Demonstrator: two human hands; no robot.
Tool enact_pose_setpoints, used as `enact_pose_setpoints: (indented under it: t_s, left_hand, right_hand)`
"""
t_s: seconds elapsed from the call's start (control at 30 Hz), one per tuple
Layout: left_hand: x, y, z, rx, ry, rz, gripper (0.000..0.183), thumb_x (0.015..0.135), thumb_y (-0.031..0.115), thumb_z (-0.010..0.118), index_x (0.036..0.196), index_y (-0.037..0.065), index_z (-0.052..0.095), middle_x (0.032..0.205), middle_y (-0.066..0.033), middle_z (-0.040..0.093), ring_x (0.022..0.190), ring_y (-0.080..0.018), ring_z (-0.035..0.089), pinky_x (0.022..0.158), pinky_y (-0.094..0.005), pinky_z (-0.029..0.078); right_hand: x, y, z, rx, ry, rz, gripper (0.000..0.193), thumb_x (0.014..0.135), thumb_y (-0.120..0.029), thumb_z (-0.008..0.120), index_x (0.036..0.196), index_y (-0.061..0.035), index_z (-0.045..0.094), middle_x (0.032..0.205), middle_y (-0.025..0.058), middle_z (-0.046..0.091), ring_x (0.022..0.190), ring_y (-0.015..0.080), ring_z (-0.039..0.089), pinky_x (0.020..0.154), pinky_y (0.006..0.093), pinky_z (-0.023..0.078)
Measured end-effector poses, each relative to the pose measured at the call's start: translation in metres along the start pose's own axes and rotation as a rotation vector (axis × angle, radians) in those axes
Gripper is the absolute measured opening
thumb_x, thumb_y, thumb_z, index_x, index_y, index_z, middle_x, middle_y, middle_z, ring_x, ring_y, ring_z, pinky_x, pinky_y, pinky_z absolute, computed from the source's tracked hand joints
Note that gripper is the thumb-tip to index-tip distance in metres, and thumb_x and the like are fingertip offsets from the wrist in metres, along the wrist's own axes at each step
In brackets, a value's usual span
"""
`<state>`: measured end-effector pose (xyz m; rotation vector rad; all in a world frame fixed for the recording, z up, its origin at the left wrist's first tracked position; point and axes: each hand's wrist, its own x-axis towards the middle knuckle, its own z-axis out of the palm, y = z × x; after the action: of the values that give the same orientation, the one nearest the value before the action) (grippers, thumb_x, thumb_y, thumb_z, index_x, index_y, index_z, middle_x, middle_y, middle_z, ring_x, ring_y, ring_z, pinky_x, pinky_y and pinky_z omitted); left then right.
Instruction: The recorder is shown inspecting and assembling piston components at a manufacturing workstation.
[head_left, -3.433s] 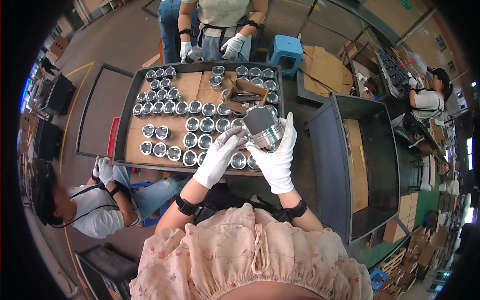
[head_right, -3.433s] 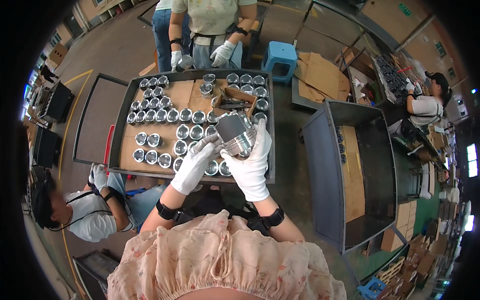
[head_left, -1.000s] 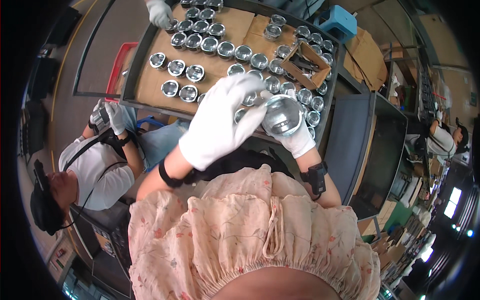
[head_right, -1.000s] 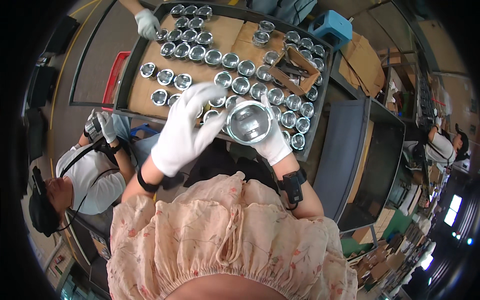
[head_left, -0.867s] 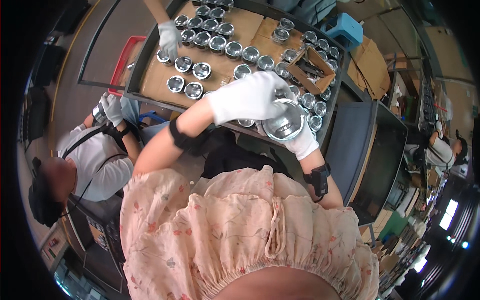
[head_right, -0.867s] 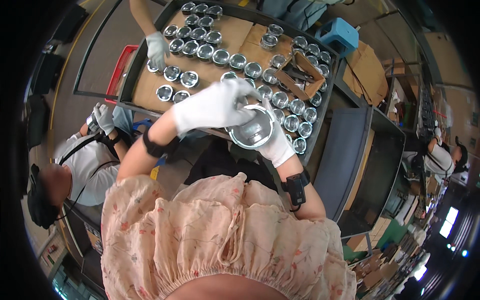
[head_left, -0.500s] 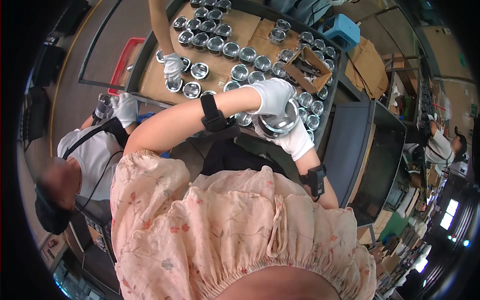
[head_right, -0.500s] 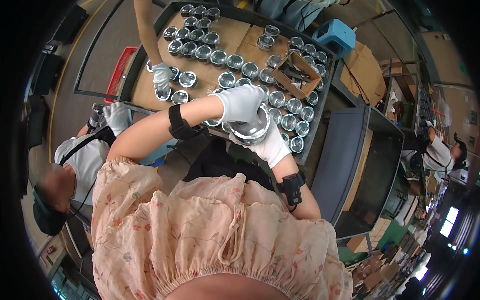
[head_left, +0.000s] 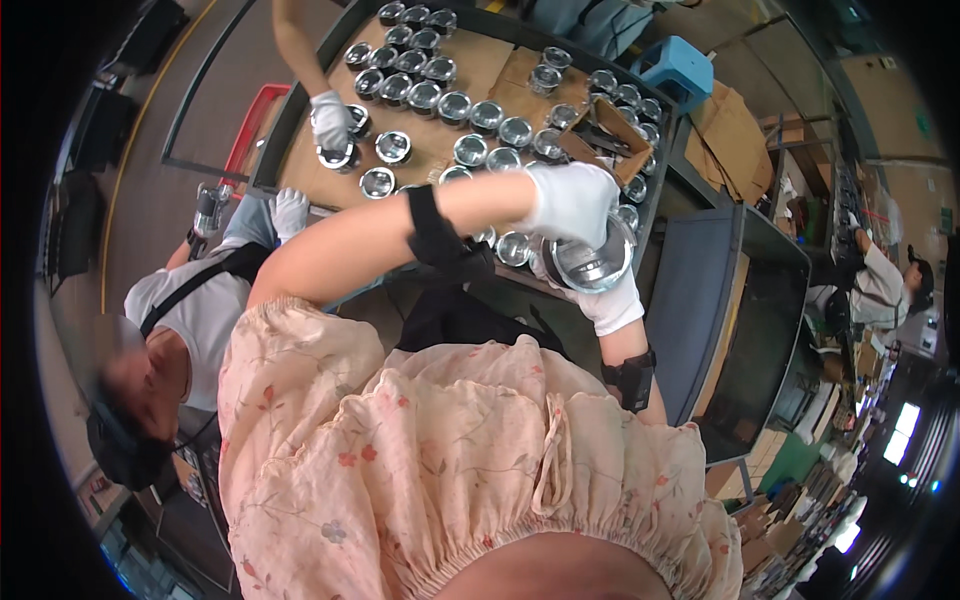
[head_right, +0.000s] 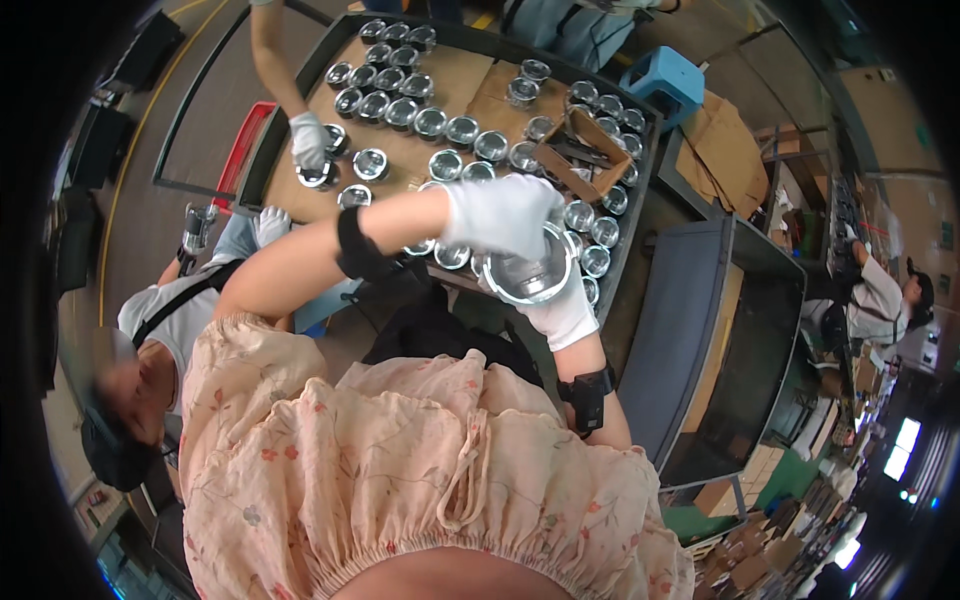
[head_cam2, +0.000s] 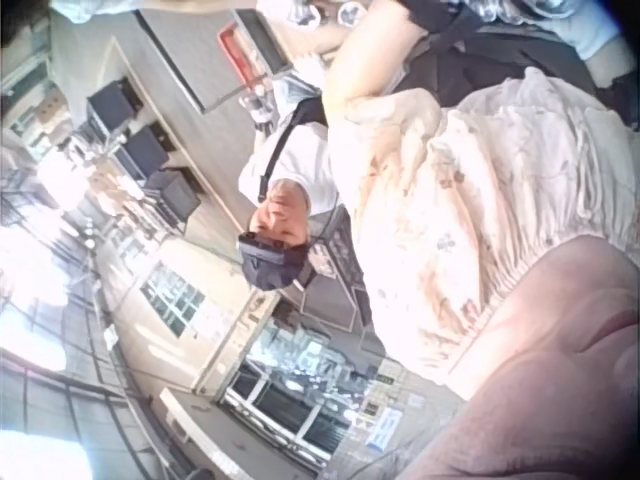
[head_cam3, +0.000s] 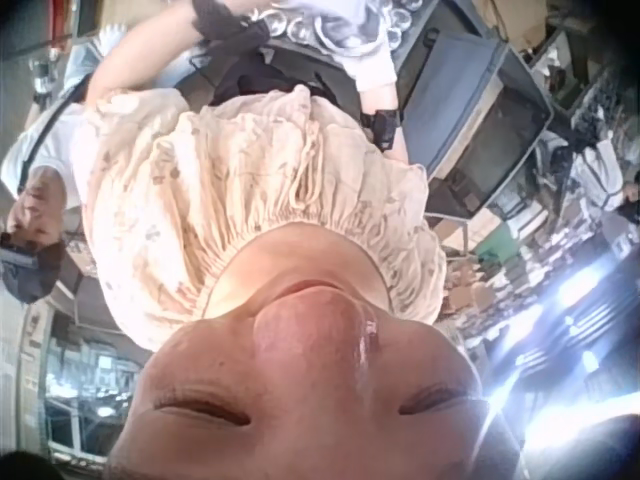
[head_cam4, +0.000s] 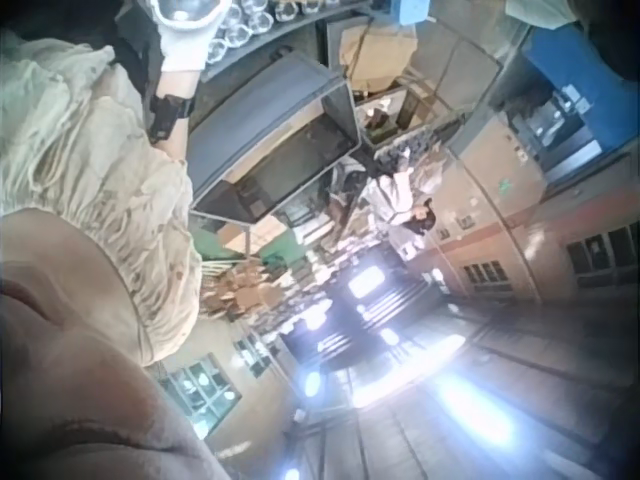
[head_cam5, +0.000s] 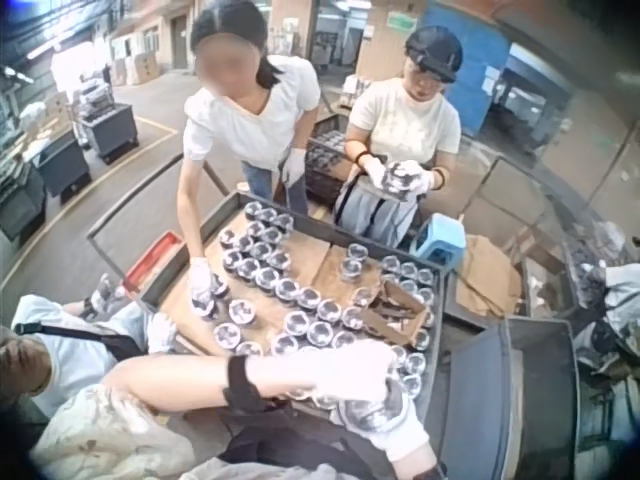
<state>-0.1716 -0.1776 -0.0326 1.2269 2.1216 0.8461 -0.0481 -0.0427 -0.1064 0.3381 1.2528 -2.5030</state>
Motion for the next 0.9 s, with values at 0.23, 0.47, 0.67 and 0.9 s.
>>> enact_pose_setpoints:
  t_s: [0.23,0.47,0.67,0.9]
  left_hand:
    - [-0.015,0.017,-0.028,-0.679,-0.077,-0.002,0.037,0.089,0.028,0.058,0.107,-0.003,0.064,0.093,-0.0085,0.065,0.081,-0.0140,0.065,0.072,-0.0258,0.052]
    - [-0.011,0.032,0.013,-0.682,0.102,0.045,0.026,0.093,0.014,0.051,0.108,-0.003,0.063,0.093,-0.0066,0.066,0.081,-0.0123,0.064,0.075,-0.0261,0.052]
    - [-0.004,0.063,0.066,-0.307,0.383,0.150,0.035,0.082,0.004,0.063,0.116,0.000,0.058,0.114,-0.0132,0.060,0.101,-0.0225,0.062,0.085,-0.0315,0.052]
    - [0.010,0.128,0.162,-0.149,0.773,0.203,0.083,0.056,0.030,0.088,0.123,0.002,0.049,0.128,-0.0186,0.050,0.116,-0.0355,0.053,0.097,-0.0405,0.045]
  right_hand:
    - [-0.025,-0.018,-0.021,0.362,-0.066,0.106,0.066,0.092,-0.054,0.043,0.132,-0.0021,0.048,0.127,0.0197,0.053,0.107,0.0341,0.056,0.084,0.0455,0.052]
    - [-0.057,-0.023,-0.052,-0.242,-0.181,-0.294,0.102,0.062,-0.025,0.090,0.143,-0.0081,0.030,0.136,0.0137,0.046,0.120,0.0287,0.052,0.097,0.0433,0.049]
    - [-0.083,-0.036,-0.065,-0.521,-0.100,-0.519,0.082,0.062,-0.023,0.088,0.131,-0.0056,0.047,0.125,0.0082,0.057,0.113,0.0223,0.057,0.098,0.0357,0.047]
    - [-0.119,-0.029,-0.094,-0.549,0.060,-0.382,0.035,0.090,-0.013,0.059,0.123,-0.0074,0.052,0.120,0.0065,0.060,0.113,0.0188,0.055,0.098,0.0325,0.044]
